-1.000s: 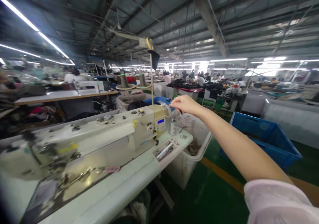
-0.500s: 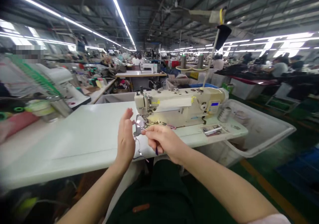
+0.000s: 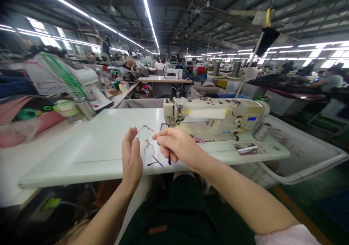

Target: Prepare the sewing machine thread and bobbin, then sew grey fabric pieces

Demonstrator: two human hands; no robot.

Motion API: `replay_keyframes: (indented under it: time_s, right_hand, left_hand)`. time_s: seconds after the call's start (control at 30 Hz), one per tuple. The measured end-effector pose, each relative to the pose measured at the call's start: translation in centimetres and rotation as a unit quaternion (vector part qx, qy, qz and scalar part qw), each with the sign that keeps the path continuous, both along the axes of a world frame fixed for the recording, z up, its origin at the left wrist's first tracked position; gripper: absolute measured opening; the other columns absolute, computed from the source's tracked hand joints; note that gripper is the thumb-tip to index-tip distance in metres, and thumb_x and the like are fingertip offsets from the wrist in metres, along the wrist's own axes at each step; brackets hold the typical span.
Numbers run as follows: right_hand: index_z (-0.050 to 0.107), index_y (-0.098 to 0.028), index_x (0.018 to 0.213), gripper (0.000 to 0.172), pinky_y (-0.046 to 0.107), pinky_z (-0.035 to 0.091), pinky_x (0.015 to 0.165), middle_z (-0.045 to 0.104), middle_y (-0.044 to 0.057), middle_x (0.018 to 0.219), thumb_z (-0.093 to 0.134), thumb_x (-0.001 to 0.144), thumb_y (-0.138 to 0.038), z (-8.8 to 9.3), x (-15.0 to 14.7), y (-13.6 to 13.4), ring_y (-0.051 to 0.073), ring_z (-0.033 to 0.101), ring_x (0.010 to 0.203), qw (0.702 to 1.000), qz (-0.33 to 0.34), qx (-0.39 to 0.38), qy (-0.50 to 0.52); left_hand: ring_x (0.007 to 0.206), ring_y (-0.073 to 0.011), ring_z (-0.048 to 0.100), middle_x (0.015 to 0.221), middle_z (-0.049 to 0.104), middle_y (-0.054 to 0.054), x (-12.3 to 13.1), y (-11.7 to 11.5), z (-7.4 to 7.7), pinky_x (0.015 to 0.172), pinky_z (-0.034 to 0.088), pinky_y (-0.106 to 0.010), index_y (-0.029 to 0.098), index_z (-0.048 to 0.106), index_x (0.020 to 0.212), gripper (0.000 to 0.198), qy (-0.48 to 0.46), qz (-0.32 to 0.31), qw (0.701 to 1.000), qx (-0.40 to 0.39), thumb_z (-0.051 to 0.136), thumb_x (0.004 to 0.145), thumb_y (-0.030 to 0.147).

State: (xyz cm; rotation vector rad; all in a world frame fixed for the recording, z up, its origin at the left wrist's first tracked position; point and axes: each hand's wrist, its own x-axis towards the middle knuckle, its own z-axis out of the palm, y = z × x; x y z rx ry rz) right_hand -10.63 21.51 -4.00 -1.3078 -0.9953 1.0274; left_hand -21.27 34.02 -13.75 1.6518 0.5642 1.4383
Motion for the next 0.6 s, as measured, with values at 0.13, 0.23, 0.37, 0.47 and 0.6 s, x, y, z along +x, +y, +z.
replay_keyframes:
  time_s: [0.13,0.23,0.37,0.47,0.6]
  right_hand:
    - [0.057,-0.015,0.080,0.024,0.019,0.023,0.038,0.052,-0.006,0.051,0.060,0.086,-0.039,-0.1,0.4,0.0,0.004,0.036,0.036,0.993,0.049,-0.067,-0.083]
    - [0.053,-0.016,0.074,0.030,0.019,0.024,0.038,0.052,-0.006,0.050,0.065,0.083,-0.042,-0.1,0.8,-0.2,0.003,0.037,0.036,0.990,0.057,-0.074,-0.107]
    - [0.055,-0.016,0.079,0.034,0.019,0.027,0.039,0.056,-0.004,0.056,0.065,0.084,-0.048,-0.6,2.0,-0.9,0.004,0.038,0.039,0.991,0.068,-0.055,-0.100]
    - [0.057,-0.015,0.091,0.034,0.021,0.038,0.048,0.064,0.001,0.074,0.050,0.094,-0.048,-1.7,3.0,-1.7,0.007,0.048,0.050,0.989,0.051,-0.007,-0.138]
    - [0.063,-0.018,0.105,0.028,0.030,0.047,0.081,0.067,0.006,0.101,0.044,0.099,-0.038,-4.2,3.9,-3.2,0.016,0.059,0.088,0.918,0.036,0.068,-0.388]
  left_hand:
    - [0.133,-0.0240,0.045,0.143,0.050,-0.008,-2.6,-0.5,3.8,0.115,0.029,-0.049,0.028,0.043,0.142,0.053,0.150,-0.057,0.937,0.309,0.051,0.091,0.017]
    - [0.109,-0.0204,0.061,0.119,0.065,-0.008,-3.4,-1.0,5.8,0.103,0.045,-0.043,0.025,0.046,0.140,0.053,0.263,-0.161,0.864,0.398,0.040,0.091,0.008]
    - [0.095,-0.0194,0.062,0.105,0.066,-0.011,-2.5,-1.3,6.2,0.082,0.054,-0.034,0.018,0.048,0.139,0.046,0.296,-0.203,0.859,0.364,0.038,0.094,0.013]
    - [0.089,-0.0173,0.063,0.096,0.068,-0.008,-1.6,-1.1,6.1,0.082,0.053,-0.032,0.018,0.060,0.125,0.036,0.282,-0.188,0.882,0.327,0.039,0.096,0.018]
    - [0.081,-0.0156,0.064,0.084,0.069,-0.002,-0.9,-0.6,6.1,0.082,0.052,-0.031,0.019,0.065,0.115,0.030,0.282,-0.150,0.905,0.280,0.043,0.096,0.025]
